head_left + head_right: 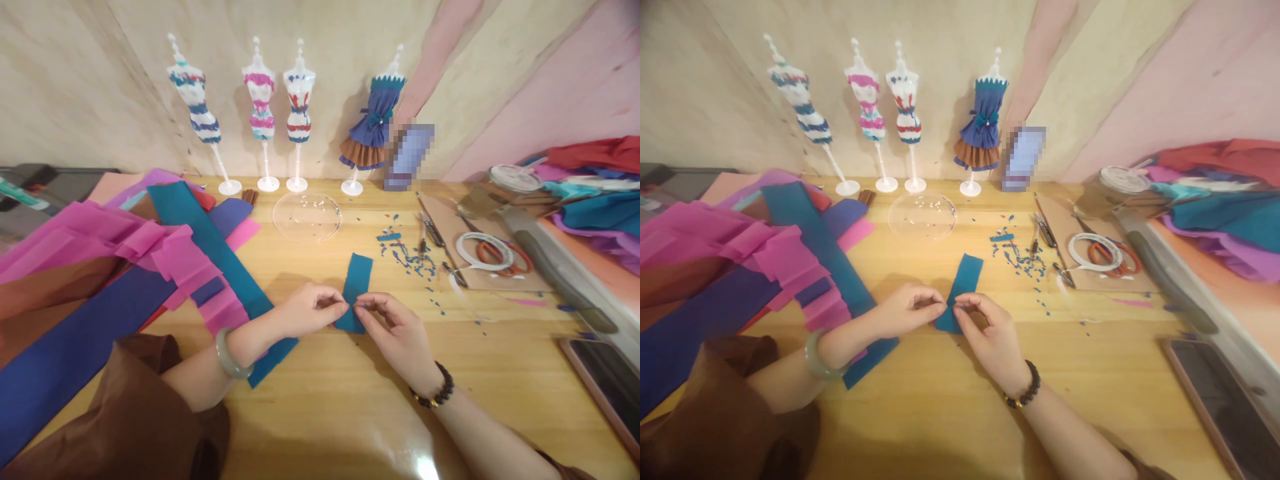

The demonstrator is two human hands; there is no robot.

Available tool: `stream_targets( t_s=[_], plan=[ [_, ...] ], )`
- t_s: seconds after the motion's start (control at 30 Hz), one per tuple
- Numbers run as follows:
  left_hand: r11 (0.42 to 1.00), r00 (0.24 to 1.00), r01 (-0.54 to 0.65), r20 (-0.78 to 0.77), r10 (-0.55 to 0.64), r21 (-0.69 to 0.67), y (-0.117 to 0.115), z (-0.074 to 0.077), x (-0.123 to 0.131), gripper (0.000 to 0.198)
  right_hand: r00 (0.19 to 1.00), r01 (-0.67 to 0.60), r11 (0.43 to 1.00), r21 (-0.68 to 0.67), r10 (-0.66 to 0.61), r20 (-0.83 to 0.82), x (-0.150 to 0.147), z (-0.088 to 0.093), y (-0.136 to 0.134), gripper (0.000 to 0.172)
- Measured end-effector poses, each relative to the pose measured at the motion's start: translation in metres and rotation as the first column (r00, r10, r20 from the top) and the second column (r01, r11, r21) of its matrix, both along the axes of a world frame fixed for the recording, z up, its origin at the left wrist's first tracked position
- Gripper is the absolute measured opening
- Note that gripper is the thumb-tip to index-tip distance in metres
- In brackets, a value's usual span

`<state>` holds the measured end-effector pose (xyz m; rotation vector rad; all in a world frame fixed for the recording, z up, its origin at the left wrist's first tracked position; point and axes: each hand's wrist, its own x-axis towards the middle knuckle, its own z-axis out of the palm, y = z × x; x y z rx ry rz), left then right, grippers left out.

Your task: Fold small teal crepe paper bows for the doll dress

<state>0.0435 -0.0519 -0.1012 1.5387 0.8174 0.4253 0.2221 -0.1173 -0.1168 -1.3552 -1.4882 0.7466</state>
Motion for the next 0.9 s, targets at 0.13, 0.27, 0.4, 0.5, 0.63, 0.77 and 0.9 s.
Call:
stream_targets(
  t_s=[0.13, 0.27, 0.4, 0.5, 0.63, 0.77, 0.9],
  plan=[
    [1.000, 1.000, -0.022, 0.001, 0.022, -0.021, -0.0007, 0.0009, 0.0008, 0.010, 1.000, 0.001, 1.000, 0.006, -0.001, -0.002, 0.0001, -0.0005, -0.0001, 0.010],
    [0.999, 1.000, -0.031, 0.002, 0.031, -0.042, -0.0008, 0.0009, 0.0004, 0.011, 0.998, 0.009, 0.999, -0.031, -0.011, -0.059, 0.0012, -0.0017, 0.0013, 0.011],
    [0.998, 0.999, -0.027, 0.020, 0.028, -0.055, -0.0013, -0.0021, 0.0006, 0.012, 0.997, 0.014, 0.999, -0.044, -0.017, -0.076, 0.0018, -0.0018, 0.0013, 0.011],
    [0.998, 0.999, -0.037, 0.016, 0.038, -0.052, -0.0021, -0.0054, 0.0007, 0.018, 0.997, 0.020, 0.999, -0.036, -0.023, -0.071, 0.0019, -0.0016, 0.0009, 0.011],
    [0.996, 0.999, -0.045, 0.006, 0.046, -0.076, -0.0023, -0.0066, 0.0004, 0.012, 0.998, 0.012, 0.999, -0.035, -0.015, -0.063, 0.0026, -0.0012, 0.0011, 0.010],
    [0.996, 0.999, -0.047, 0.009, 0.048, -0.082, -0.0016, -0.0063, 0.0001, 0.011, 1.000, -0.016, 0.999, -0.034, 0.015, -0.019, 0.0035, 0.0018, 0.0019, 0.011],
    [0.997, 0.999, -0.036, 0.006, 0.037, -0.070, -0.0014, -0.0063, 0.0001, 0.011, 0.999, -0.033, 0.999, -0.012, 0.033, 0.023, 0.0036, 0.0046, 0.0022, 0.010]
  ],
)
